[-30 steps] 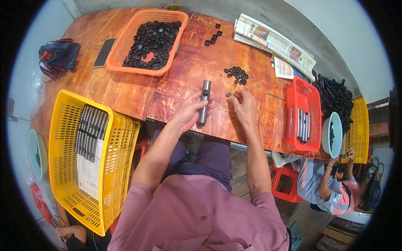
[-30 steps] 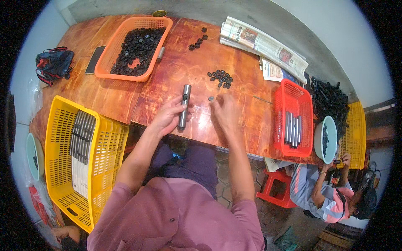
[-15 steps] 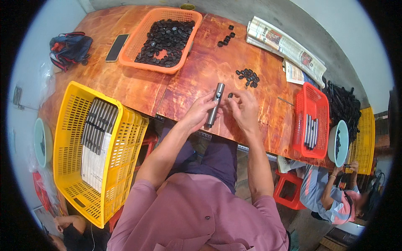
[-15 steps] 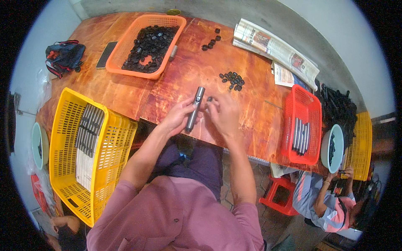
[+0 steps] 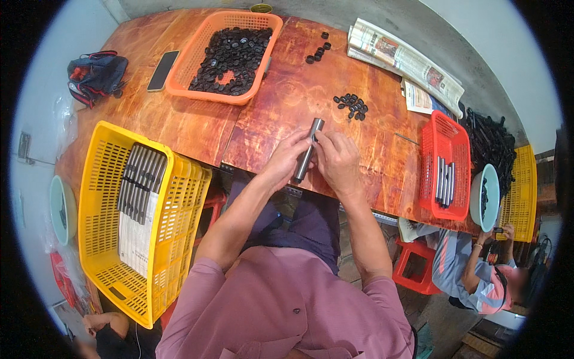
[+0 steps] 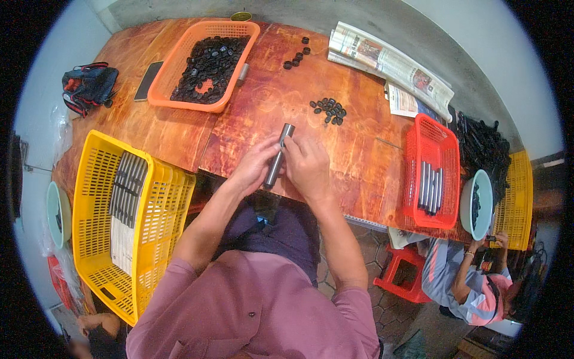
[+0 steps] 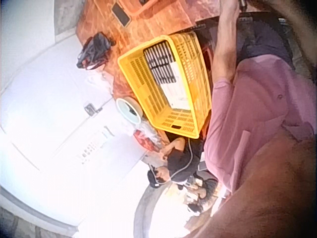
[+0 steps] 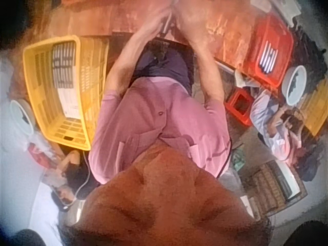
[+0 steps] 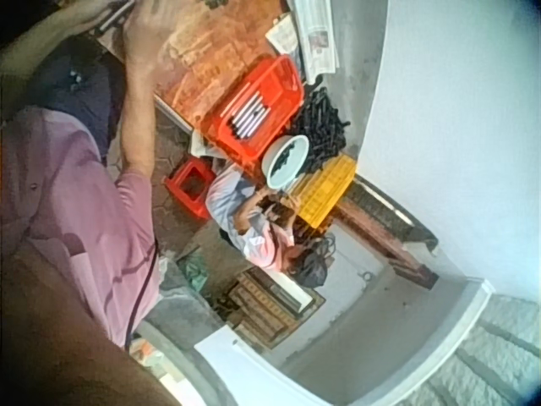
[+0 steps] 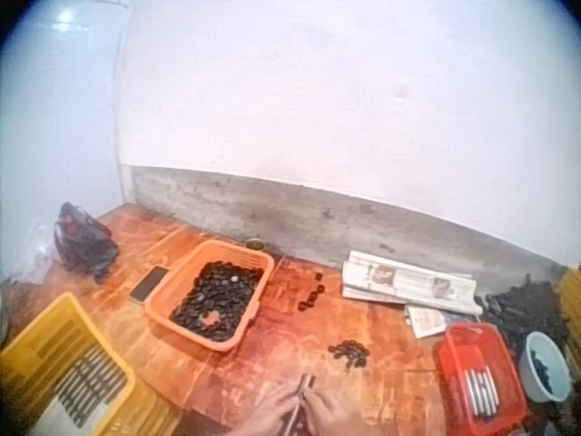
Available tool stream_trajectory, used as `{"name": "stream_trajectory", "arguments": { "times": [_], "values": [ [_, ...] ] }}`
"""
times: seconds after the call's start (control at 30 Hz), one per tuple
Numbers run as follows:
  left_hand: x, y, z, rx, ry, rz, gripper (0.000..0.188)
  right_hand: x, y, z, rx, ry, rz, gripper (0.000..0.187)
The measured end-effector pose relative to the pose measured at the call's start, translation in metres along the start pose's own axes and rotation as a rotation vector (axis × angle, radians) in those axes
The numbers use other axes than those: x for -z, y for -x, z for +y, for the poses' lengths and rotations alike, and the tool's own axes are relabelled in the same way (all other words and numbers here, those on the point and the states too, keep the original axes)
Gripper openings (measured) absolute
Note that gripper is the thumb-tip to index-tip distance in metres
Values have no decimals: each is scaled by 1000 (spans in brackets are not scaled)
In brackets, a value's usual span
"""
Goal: The person repeatedly picks small black caps from a table and inserts them into cylindrical metal rods, then places the assembled units into a yellow basket. The person also picks up and repositions the metal rods and occasionally moves the basket.
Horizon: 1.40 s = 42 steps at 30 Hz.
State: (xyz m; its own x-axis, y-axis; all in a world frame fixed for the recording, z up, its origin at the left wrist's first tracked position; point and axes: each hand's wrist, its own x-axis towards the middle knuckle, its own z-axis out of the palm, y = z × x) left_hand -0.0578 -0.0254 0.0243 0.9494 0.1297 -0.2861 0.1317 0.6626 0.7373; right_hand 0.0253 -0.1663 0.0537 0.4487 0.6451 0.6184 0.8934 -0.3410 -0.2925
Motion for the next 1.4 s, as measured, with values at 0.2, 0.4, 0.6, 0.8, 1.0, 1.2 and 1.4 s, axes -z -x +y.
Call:
{"name": "stream_trajectory", "arguments": {
  "times": [0.2,0.4,0.6,0.8,1.0,1.2,1.4],
  "values": [
    [1,5,0,54,26,42,29,-7,17,-4,-256,-401,46,29],
    [-5,5,5,246,19,-10,39,-3,21,15,-869,-969,-55,30],
    [-12,8,-10,193,-150,-34,37,-1,25,19,-873,-1095,-88,27],
    [-7,9,-14,146,-226,-88,37,3,25,16,-902,-1201,-38,25],
    [-7,9,-4,99,-375,-124,37,4,23,22,-917,-1248,-1,23],
    [-1,-31,4,-436,-1193,-45,29,8,2,60,-908,-1009,-150,30],
    [-1,-60,20,-813,-1758,-117,35,-22,-7,99,-721,-556,-143,29]
  ]
}}
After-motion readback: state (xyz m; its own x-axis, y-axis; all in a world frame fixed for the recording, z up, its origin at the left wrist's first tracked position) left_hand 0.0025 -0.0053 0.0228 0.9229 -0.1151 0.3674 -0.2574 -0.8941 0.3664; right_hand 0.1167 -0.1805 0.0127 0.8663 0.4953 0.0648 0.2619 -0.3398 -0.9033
